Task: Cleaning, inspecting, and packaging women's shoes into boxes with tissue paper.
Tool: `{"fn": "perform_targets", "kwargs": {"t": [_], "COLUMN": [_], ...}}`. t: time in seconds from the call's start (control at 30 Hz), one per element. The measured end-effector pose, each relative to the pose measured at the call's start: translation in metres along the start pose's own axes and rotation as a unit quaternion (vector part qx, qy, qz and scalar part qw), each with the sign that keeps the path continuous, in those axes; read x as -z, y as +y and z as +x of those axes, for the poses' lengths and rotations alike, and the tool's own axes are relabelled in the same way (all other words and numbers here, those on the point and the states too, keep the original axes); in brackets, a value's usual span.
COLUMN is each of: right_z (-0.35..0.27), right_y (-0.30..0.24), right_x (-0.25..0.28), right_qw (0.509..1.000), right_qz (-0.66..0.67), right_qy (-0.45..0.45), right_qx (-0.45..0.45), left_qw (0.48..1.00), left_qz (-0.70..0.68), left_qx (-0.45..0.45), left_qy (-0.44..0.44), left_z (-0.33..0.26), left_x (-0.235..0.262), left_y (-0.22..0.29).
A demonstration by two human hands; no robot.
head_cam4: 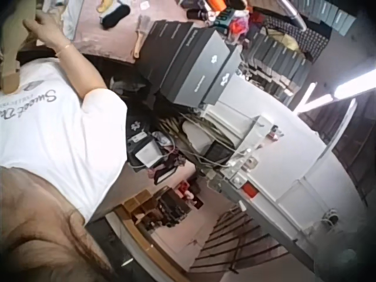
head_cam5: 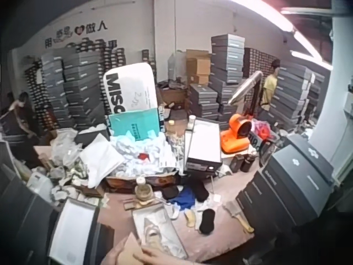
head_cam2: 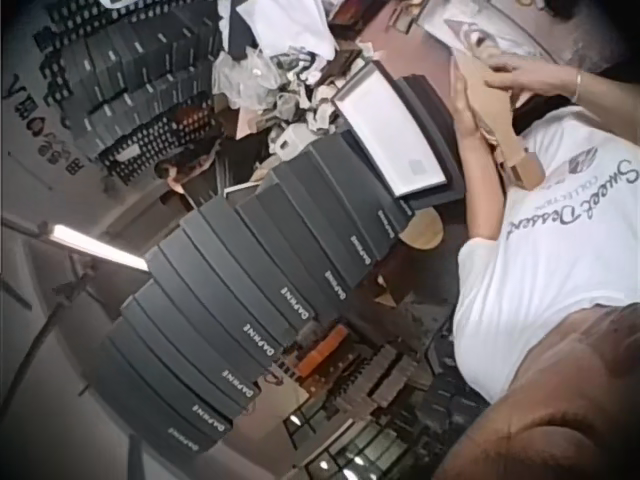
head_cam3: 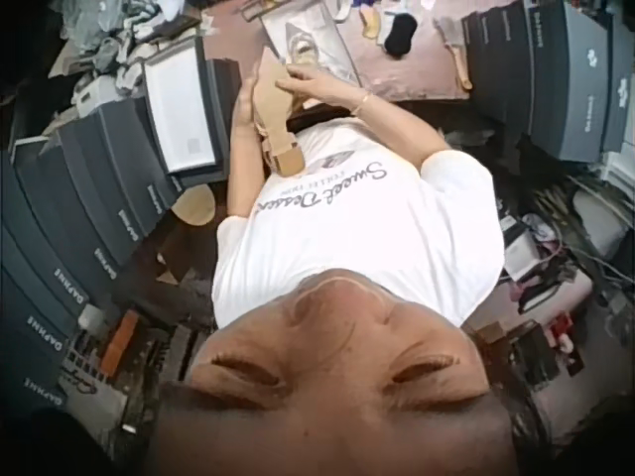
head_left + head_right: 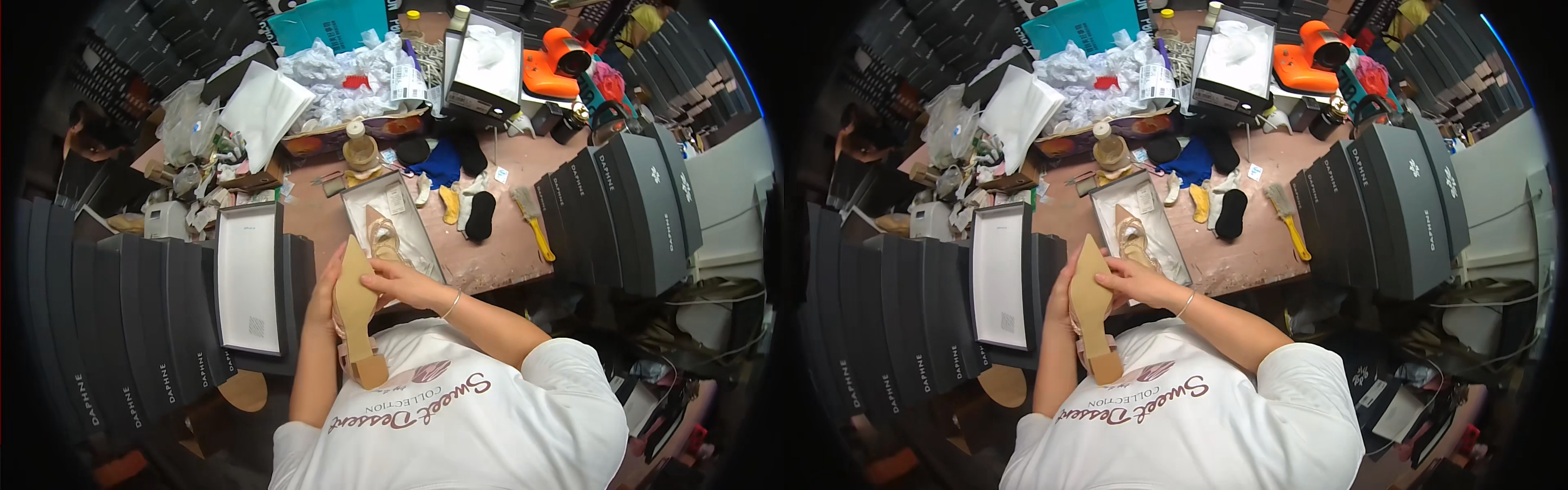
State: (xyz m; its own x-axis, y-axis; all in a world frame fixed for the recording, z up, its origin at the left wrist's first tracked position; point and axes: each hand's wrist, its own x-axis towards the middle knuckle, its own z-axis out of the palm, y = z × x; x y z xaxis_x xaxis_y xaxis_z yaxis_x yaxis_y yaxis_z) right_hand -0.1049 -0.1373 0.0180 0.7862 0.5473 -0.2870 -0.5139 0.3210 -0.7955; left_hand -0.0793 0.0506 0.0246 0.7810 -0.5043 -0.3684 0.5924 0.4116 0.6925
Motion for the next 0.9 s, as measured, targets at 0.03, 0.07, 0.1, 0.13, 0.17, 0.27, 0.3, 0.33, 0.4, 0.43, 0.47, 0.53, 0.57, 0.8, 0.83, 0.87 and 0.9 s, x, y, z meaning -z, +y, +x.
{"fn": "perform_targets", "kwargs": {"t": [0.03,0.07,0.1,0.13,0.17,0.27,0.3,0.33,0.4,0.43,0.47,0.53,0.57,0.8,0.83,0.87,0.9], "right_z": [0.000,-0.002,-0.009,-0.017,-0.022,-0.013,-0.007,0.002,0.027,0.036,0.046,0.061,0.062,0.025,0.016,0.012,0.011], "right_y": [-0.014,-0.030,-0.044,-0.052,-0.043,-0.011,-0.007,-0.008,-0.009,-0.010,-0.011,-0.005,-0.009,-0.049,-0.049,-0.042,-0.031], "right_x": [0.003,0.012,0.027,0.043,0.069,0.175,0.197,0.214,0.232,0.233,0.236,0.255,0.256,0.150,0.125,0.106,0.090], "right_qw": [0.987,0.975,0.959,0.939,0.925,0.794,0.740,0.679,0.634,0.591,0.544,0.532,0.549,0.995,0.994,0.994,0.996], "right_qz": [-0.157,-0.222,-0.281,-0.337,-0.368,-0.514,-0.582,-0.646,-0.719,-0.757,-0.791,-0.792,-0.774,0.086,0.092,0.097,0.029], "right_qy": [0.030,0.023,0.021,0.020,0.099,0.293,0.306,0.319,0.266,0.243,0.222,0.211,0.222,-0.006,-0.011,-0.014,0.014], "right_qx": [0.014,-0.015,-0.042,-0.071,-0.007,0.140,0.139,0.141,0.102,0.136,0.169,0.210,0.225,0.057,0.052,0.046,0.078], "left_qw": [0.998,0.992,0.992,0.991,0.989,0.983,0.984,0.985,0.985,0.985,0.986,0.985,0.985,0.983,0.983,0.982,0.981], "left_qz": [-0.054,-0.107,-0.119,-0.131,-0.144,-0.176,-0.168,-0.160,-0.149,-0.146,-0.143,-0.133,-0.130,-0.148,-0.152,-0.163,-0.173], "left_qx": [0.027,0.053,0.041,0.033,0.023,0.010,0.002,-0.007,-0.021,-0.025,-0.027,-0.025,-0.020,0.017,0.027,0.027,0.029], "left_qy": [-0.024,-0.049,-0.023,0.004,0.030,0.052,0.063,0.070,0.081,0.084,0.086,0.108,0.113,0.110,0.101,0.093,0.084], "left_z": [0.004,0.007,0.009,0.006,0.003,0.003,0.005,0.008,0.014,0.015,0.018,0.021,0.022,0.023,0.027,0.028,0.027], "left_x": [-0.007,-0.014,-0.024,-0.033,-0.038,-0.027,-0.030,-0.035,-0.041,-0.042,-0.043,-0.048,-0.046,-0.039,-0.039,-0.046,-0.058], "left_y": [-0.006,-0.010,-0.014,-0.019,-0.021,-0.023,-0.024,-0.022,-0.019,-0.018,-0.016,-0.014,-0.016,-0.037,-0.037,-0.035,-0.029]}}
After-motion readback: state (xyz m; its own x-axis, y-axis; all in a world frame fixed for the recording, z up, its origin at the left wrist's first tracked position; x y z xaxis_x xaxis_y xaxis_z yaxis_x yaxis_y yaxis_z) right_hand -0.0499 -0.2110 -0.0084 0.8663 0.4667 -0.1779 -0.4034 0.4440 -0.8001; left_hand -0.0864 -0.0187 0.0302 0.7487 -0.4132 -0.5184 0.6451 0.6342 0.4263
